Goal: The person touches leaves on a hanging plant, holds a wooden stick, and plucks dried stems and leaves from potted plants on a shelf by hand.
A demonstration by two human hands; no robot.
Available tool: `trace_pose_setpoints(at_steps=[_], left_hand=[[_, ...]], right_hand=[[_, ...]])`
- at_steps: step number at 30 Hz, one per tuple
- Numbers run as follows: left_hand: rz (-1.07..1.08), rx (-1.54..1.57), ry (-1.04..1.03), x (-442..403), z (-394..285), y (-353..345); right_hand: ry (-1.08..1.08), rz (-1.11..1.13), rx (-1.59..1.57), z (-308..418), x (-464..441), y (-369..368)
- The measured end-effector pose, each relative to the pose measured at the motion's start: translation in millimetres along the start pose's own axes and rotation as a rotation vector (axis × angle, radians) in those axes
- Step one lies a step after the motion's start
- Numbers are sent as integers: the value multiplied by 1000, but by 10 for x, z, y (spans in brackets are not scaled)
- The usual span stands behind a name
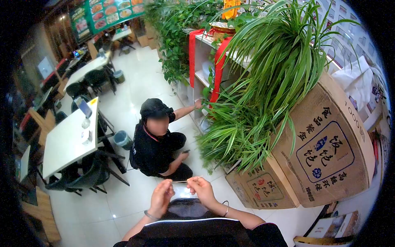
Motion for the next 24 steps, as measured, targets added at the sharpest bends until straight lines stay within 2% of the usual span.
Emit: trace_pose_setpoints(at_steps=[10,24], left_hand=[[-31,-139,-107,31,-39,-40],[-95,-211,-132,20,-32,-23]], right_hand=[[62,-9,74,37,11,25],[64,-26,131,68,-7,23]])
Point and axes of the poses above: each hand's wrist, its own x-axis away from the middle knuckle, its own y-axis out of the back of the hand, z = x × y, the point moved 5 cm from there along -x, towards the middle knuckle, and after that the axes turned 9 degrees about -z, right-handed, at the moved point
